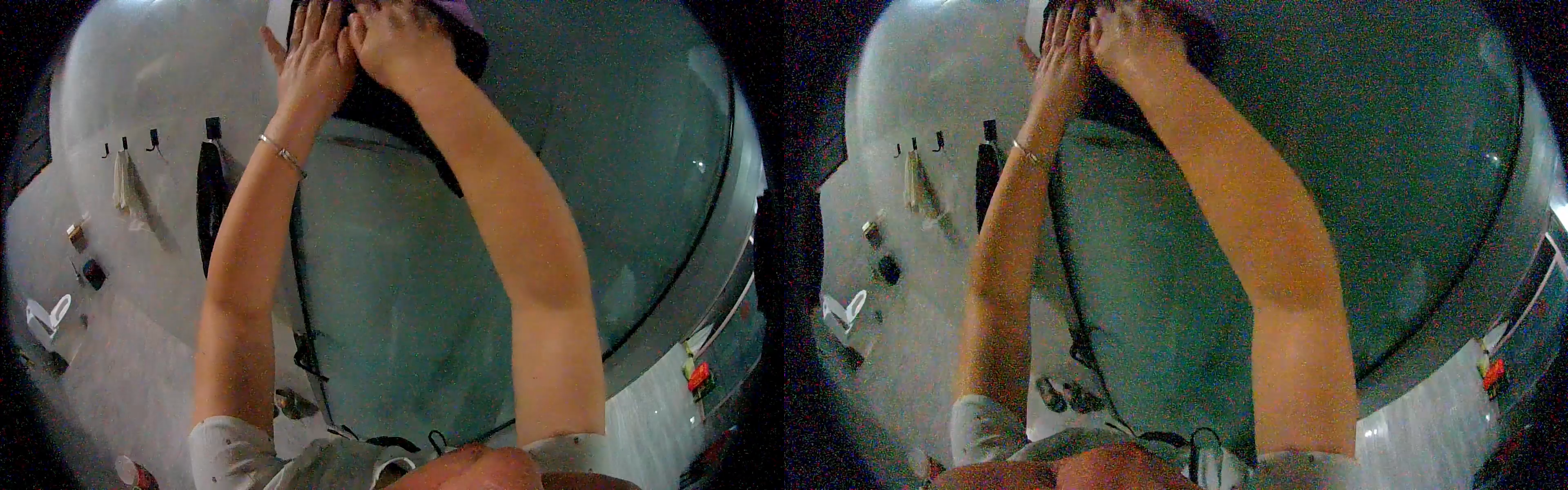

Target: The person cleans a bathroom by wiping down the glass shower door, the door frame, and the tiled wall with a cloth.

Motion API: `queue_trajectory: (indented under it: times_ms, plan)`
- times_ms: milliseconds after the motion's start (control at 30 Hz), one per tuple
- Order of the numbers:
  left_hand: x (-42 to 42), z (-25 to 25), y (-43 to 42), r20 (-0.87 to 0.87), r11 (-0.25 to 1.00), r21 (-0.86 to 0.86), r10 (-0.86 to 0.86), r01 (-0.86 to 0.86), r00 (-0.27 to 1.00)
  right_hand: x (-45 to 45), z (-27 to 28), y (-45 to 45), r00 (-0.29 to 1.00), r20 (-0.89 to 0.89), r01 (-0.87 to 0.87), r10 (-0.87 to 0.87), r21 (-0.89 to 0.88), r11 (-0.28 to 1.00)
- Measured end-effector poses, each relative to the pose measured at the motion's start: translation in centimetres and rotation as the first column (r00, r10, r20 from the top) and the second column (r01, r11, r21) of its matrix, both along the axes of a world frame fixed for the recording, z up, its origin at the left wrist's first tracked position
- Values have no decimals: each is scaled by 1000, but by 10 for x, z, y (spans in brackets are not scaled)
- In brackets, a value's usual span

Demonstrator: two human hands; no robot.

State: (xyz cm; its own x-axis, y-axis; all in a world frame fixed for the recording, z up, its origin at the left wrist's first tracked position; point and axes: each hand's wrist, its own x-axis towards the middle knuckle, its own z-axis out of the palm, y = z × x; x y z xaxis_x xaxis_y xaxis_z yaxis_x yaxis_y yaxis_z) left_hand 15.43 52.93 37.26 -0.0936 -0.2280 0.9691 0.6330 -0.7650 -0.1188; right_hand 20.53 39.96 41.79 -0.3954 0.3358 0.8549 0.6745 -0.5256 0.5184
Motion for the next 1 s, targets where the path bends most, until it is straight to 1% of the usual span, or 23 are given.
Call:
queue_trajectory:
  times_ms: [33,67,100,133,167,200,233,267,300,400,433,467,500,600,633,700,733,767,800,833,900,933,1000]
  plan:
    - [2,-10,12,-86,971,76,-221,227,972,2,-9,3,996,-38,-86,85,-32,996]
    - [5,-16,14,-186,884,129,-423,449,887,-1,-16,0,996,-45,-84,83,-28,996]
    - [-5,-29,-4,-160,979,113,-150,169,976,-5,-25,-6,938,-342,-120,56,-169,978]
    - [-5,-37,-16,-166,978,116,-154,175,974,-7,-32,-16,800,-600,-194,-19,-288,938]
    - [-3,-45,-24,-107,963,9,-265,268,958,-9,-39,-24,777,-627,-288,60,-268,919]
    - [-3,-54,-33,-35,928,-92,-365,361,930,-6,-50,-28,774,-630,-286,58,-267,920]
    - [-4,-65,-39,-53,957,-136,-267,258,962,0,-62,-26,851,-478,-324,219,-150,934]
    - [-3,-73,-51,-57,957,-139,-266,256,962,-2,-70,-38,888,-292,-382,355,-40,923]
    - [-1,-82,-54,-74,957,-142,-266,254,961,-5,-76,-52,839,-435,-418,327,-129,899]
    - [-4,-99,-78,-160,971,-196,-168,136,973,-2,-94,-67,884,-322,-391,339,-109,914]
    - [-4,-104,-88,-139,958,-187,-247,220,959,1,-100,-75,883,-327,-390,338,-108,914]
    - [-2,-108,-92,-119,937,-178,-324,301,939,2,-104,-81,924,-281,-304,259,-128,944]
    - [0,-110,-122,-124,948,-153,-298,279,946,3,-107,-112,958,-228,-212,177,-141,967]
    - [1,-115,-127,-181,939,-207,-313,274,932,10,-116,-112,936,-294,-247,192,-161,956]
    - [6,-114,-127,-128,933,-152,-344,325,930,14,-117,-111,934,-301,-247,191,-160,956]
    - [11,-117,-148,-140,929,-145,-359,339,923,10,-117,-139,983,-178,-80,54,-145,986]
    - [12,-118,-179,-142,926,-131,-371,354,918,4,-117,-178,982,-182,-75,48,-141,987]
    - [14,-119,-188,-151,924,-134,-377,359,914,-7,-115,-199,978,-52,187,-201,-198,962]
    - [16,-119,-195,-157,923,-122,-381,365,911,-11,-115,-211,898,89,439,-431,-220,871]
    - [15,-116,-206,-162,923,-106,-384,371,909,-11,-115,-221,895,82,445,-438,-220,868]
    - [17,-116,-226,-173,912,-116,-409,394,896,-3,-118,-234,952,-87,265,-293,-242,933]
    - [18,-115,-234,-176,903,-127,-428,410,887,1,-120,-239,949,-95,271,-300,-241,932]
    - [22,-115,-256,-184,898,-108,-440,427,879,5,-123,-261,970,-241,-11,-26,-152,988]
